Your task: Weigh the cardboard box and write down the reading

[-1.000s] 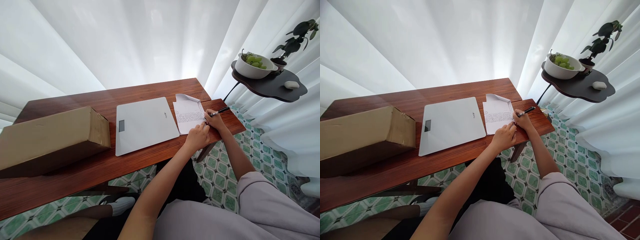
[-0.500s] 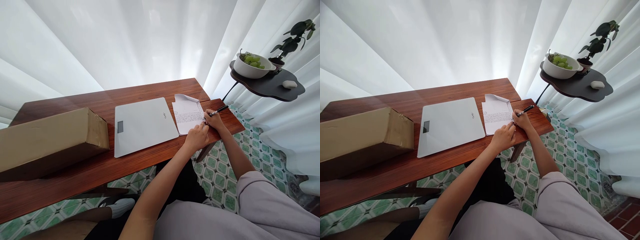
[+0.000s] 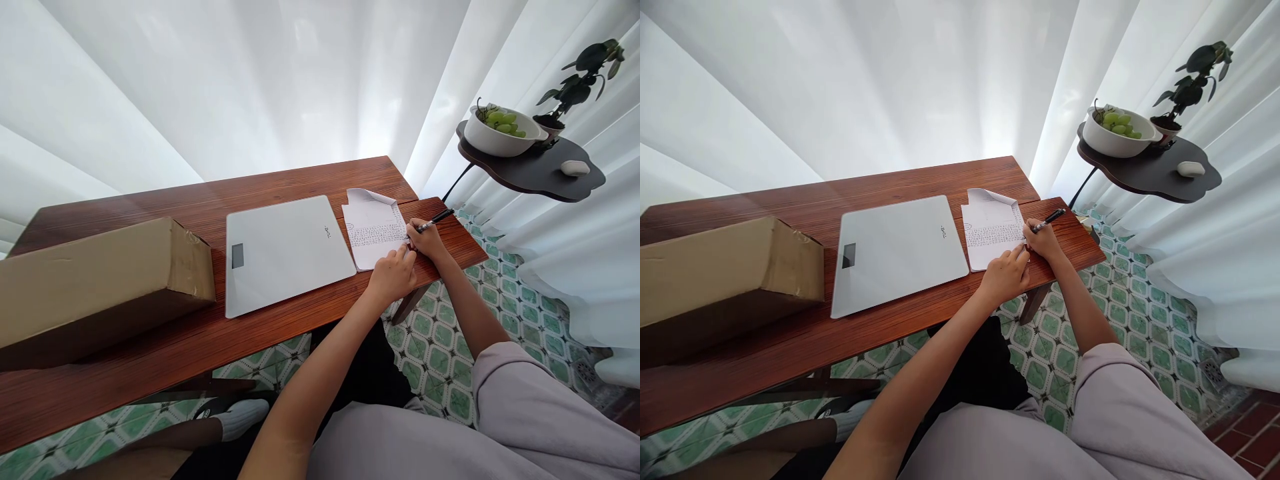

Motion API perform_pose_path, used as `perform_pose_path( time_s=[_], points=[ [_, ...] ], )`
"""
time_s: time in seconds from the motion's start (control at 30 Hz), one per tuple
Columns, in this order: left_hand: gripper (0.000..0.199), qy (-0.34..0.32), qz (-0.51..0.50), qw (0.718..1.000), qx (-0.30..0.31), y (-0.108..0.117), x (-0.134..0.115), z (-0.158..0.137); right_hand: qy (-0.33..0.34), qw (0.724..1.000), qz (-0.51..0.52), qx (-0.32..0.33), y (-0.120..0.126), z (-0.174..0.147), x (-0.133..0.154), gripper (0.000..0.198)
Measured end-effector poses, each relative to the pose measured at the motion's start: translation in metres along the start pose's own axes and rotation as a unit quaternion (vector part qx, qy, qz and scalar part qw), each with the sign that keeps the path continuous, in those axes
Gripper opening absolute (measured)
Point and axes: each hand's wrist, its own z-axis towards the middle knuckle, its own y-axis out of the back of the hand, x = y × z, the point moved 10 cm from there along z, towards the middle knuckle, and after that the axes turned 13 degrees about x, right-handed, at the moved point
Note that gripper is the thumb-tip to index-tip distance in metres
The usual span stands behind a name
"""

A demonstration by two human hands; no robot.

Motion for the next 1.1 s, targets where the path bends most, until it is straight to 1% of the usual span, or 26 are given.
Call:
perform_pose_path(
  time_s=[0.2,0.4,0.47,0.63,0.77,0.9,1.03,1.1],
  points=[
    [0.034,0.0,-0.001,1.0,0.001,-0.001,0.0,0.0,0.003,1.0,-0.01,-0.005,0.001,-0.001,0.001,0.03],
    [0.029,-0.001,0.006,1.0,-0.003,0.0,-0.001,0.0,0.014,0.999,-0.043,-0.021,0.004,-0.004,0.007,0.034],
    [0.027,0.0,0.01,1.0,-0.002,0.0,-0.002,0.0,0.022,0.997,-0.057,-0.042,0.009,-0.006,0.011,0.035],
    [0.028,0.003,0.01,1.0,0.001,0.0,-0.002,0.0,0.032,0.984,-0.122,-0.128,0.028,-0.013,0.02,0.038],
    [0.029,0.0,0.021,1.0,0.001,0.0,-0.003,0.0,0.03,0.97,-0.172,-0.168,0.036,-0.018,0.028,0.036],
    [0.029,-0.003,0.033,0.999,0.003,0.0,-0.004,-0.002,0.039,0.969,-0.169,-0.175,0.035,-0.02,0.032,0.029],
    [0.026,-0.008,0.033,0.999,0.002,0.002,-0.006,-0.004,0.002,0.981,-0.116,-0.158,0.033,-0.017,0.018,0.037],
    [0.023,-0.008,0.033,0.999,-0.003,0.004,-0.007,-0.005,-0.017,0.983,-0.113,-0.145,0.032,-0.016,0.015,0.034]
  ],
)
